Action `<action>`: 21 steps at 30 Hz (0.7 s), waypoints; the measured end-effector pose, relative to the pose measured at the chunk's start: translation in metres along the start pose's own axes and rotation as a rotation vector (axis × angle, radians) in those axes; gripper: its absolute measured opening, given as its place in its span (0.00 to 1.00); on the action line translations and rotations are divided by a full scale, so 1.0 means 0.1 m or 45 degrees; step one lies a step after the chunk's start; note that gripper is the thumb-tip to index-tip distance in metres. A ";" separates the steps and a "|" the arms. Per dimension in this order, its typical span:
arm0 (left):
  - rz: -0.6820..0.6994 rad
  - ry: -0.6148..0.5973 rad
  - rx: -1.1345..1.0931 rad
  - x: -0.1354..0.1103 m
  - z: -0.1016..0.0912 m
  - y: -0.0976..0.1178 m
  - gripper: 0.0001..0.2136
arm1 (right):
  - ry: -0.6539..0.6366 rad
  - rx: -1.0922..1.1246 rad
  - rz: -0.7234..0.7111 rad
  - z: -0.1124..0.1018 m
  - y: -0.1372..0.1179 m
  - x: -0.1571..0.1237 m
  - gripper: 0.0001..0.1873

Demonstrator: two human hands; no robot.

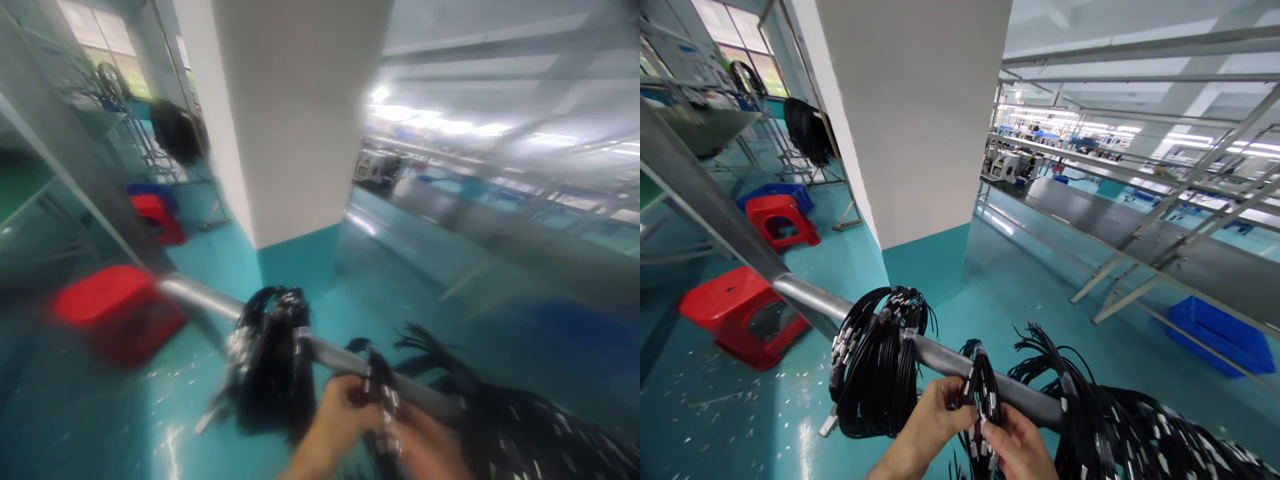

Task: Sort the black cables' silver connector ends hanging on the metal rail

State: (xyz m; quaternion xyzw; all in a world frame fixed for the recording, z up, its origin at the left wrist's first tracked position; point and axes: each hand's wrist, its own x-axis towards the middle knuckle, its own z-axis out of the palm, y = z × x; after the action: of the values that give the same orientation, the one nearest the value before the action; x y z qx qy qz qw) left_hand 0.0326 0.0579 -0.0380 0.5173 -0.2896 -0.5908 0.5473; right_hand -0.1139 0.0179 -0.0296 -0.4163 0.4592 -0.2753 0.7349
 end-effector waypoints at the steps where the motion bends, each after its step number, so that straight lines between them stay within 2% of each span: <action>1: 0.006 -0.024 -0.015 0.00 0.00 0.01 0.07 | -0.048 0.033 0.007 -0.01 0.00 0.01 0.13; 5: -0.011 -0.214 -0.144 -0.03 0.00 0.09 0.09 | -0.174 0.142 0.019 -0.04 0.01 0.02 0.11; 8: -0.073 -0.208 -0.208 -0.08 -0.02 0.16 0.12 | -0.224 0.146 0.032 -0.04 0.06 0.07 0.14; 11: -0.154 -0.240 -0.277 -0.10 -0.03 0.20 0.10 | -0.212 0.071 0.034 -0.01 0.13 0.15 0.18; 14: -0.166 -0.192 -0.321 -0.10 -0.02 0.18 0.10 | -0.165 -0.019 0.048 0.03 0.14 0.18 0.19; 18: -0.081 -0.084 -0.276 -0.07 0.06 0.11 0.18 | -0.051 0.063 0.044 0.10 0.08 0.10 0.19; 21: -0.038 0.007 -0.195 -0.04 0.10 0.07 0.17 | 0.036 0.081 -0.027 0.11 0.04 0.03 0.19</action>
State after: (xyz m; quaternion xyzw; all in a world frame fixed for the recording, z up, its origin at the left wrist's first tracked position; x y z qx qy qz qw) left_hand 0.0256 0.0576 -0.0275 0.4797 -0.2343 -0.6179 0.5773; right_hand -0.1025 0.0221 -0.0321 -0.3938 0.4560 -0.3033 0.7382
